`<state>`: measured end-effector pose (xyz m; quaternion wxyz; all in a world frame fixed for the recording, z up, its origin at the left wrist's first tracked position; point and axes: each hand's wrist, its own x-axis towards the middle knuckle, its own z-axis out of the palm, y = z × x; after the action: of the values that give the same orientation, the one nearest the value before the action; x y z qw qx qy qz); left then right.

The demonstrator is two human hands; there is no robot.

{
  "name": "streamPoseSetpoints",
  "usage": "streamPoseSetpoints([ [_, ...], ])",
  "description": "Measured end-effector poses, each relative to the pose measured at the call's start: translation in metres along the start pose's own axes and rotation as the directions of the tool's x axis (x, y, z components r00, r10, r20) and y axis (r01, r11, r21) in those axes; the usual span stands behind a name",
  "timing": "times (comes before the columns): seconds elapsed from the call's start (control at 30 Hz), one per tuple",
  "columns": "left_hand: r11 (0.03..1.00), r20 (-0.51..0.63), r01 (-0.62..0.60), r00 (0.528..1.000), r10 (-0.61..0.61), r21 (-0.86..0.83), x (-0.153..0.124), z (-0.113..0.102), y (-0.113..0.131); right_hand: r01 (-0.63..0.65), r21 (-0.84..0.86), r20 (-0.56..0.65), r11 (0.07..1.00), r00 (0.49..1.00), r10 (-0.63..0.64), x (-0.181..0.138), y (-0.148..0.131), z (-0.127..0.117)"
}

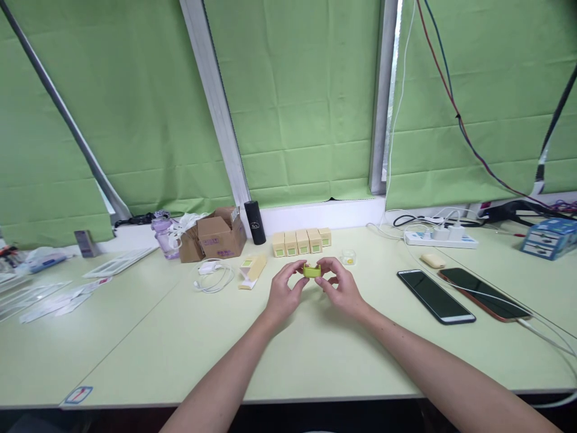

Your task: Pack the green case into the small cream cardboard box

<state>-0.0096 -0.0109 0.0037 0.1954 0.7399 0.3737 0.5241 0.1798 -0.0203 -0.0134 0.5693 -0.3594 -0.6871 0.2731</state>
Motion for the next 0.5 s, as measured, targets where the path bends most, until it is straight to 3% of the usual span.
streamPoseSetpoints([
  [0.27,0.996,-0.039,0.083,0.996,-0.083,-0.018,0.0028,0.002,0.0009,0.017,-0.006,0.028,1.0,0.999,-0.017,0.0013,-0.0027,-0.0031],
  [0.5,0.996,-0.045,0.085,0.995,-0.085,0.005,0.0032,0.0036,0.005,0.004,-0.042,0.021,0.999,1.0,-0.003,0.0011,-0.0037,-0.0001],
])
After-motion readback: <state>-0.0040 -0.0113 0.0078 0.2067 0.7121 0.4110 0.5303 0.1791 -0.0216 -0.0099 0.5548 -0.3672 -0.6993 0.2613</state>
